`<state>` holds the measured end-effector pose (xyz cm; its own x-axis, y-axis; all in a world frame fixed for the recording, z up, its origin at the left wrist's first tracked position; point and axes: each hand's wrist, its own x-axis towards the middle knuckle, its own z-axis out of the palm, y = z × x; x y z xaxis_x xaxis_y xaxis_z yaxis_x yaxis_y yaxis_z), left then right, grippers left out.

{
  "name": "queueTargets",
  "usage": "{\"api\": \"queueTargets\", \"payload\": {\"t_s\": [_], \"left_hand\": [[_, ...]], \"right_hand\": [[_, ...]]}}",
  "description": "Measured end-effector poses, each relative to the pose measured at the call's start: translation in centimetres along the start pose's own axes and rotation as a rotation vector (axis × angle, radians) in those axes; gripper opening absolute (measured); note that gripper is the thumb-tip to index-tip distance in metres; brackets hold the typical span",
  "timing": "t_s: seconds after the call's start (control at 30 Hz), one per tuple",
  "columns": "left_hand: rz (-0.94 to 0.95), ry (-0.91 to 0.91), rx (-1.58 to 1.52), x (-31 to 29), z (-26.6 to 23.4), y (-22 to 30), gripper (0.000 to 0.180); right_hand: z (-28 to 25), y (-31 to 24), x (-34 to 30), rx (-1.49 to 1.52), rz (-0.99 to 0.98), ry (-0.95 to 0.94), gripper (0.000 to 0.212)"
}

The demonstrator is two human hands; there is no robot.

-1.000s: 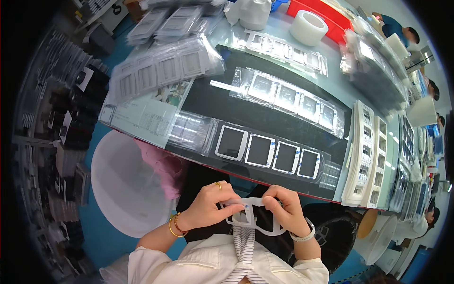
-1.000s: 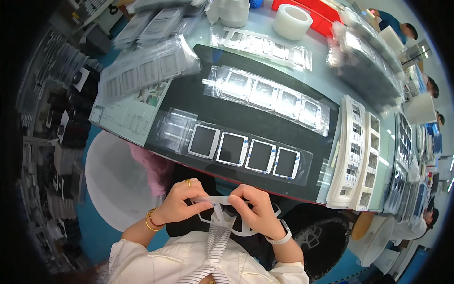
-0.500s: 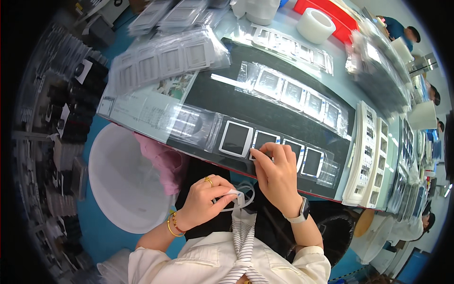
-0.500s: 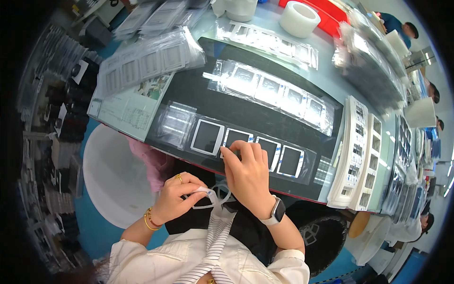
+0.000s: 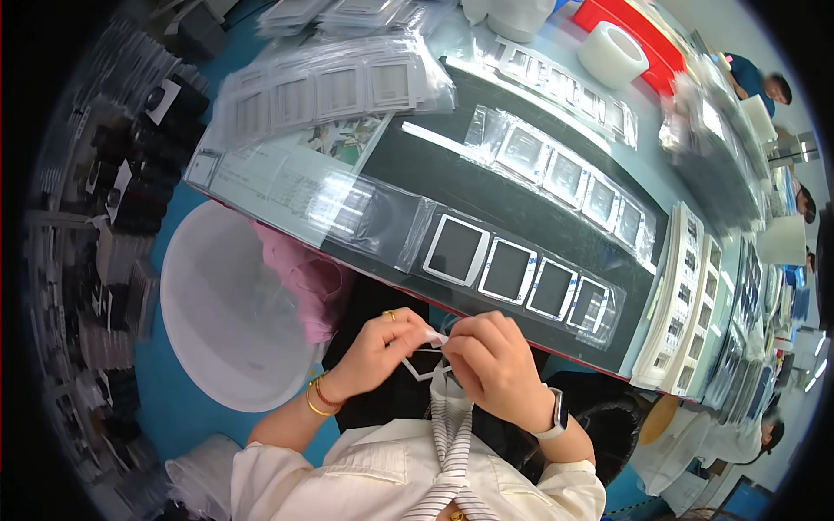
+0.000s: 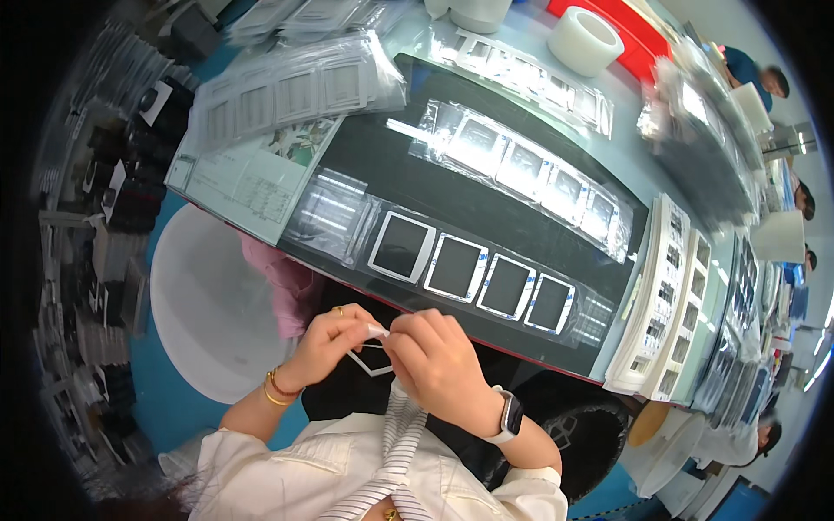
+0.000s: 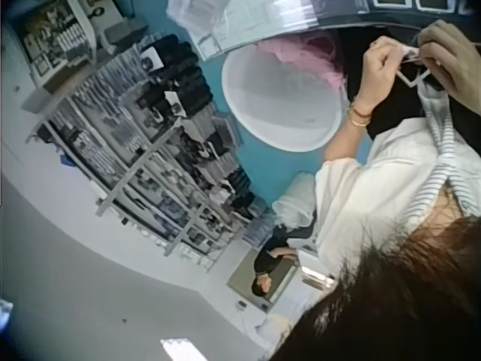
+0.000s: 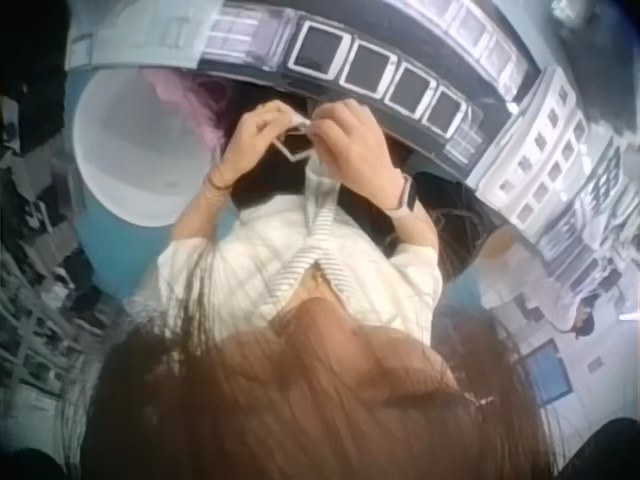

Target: The person peels backing strips and applies adhesive tape frames onto rectangular plates laid on the table, pressing them down by hand. The person then folds a protective plastic sheet over the plates, presses the film flat, and sets the finished set aside.

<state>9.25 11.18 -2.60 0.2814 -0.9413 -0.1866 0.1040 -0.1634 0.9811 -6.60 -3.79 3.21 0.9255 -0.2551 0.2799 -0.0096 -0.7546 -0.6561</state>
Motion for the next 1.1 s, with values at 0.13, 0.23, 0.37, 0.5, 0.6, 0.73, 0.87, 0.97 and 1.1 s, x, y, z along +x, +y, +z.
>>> {"api": "queueTargets", "payload": {"t_s": [0.13,0.23,0.37,0.5,0.6,0.73,0.87,0.97,1.1], "left_hand": [[-0.237,0.119,0.089,1.0,-2.4,-4.2,0.026],[-0.078,0.205,0.381,0.6,-2.8,-3.8,0.023],[0.188,0.265,0.552,1.0,-2.1,1.0,0.01],[0.459,0.355,0.69,2.6,-2.1,2.4,0.015],[0.591,0.359,0.861,3.2,-2.4,2.3,0.021],[0.612,0.347,0.918,3.7,-2.3,2.3,0.023],[0.615,0.36,0.898,3.9,-2.3,2.1,0.022],[0.612,0.359,0.901,4.0,-2.3,2.0,0.022],[0.609,0.362,0.9,3.9,-2.2,1.9,0.022]], "right_hand": [[-1.4,-1.0,0.6,0.07,-0.047,-0.051,0.025],[-2.8,-0.1,1.7,0.129,0.016,0.079,0.025],[-3.3,2.9,3.5,0.257,0.327,0.29,0.009],[-2.4,5.9,5.3,0.4,0.407,0.352,0.003],[-1.5,6.7,5.5,0.373,0.418,0.307,0.005],[-1.0,6.9,5.3,0.316,0.436,0.293,0.006],[-0.7,6.9,5.3,0.324,0.461,0.303,0.005],[-0.8,7.0,5.3,0.284,0.436,0.294,0.005],[-0.8,7.0,5.3,0.263,0.444,0.295,0.005]]}}
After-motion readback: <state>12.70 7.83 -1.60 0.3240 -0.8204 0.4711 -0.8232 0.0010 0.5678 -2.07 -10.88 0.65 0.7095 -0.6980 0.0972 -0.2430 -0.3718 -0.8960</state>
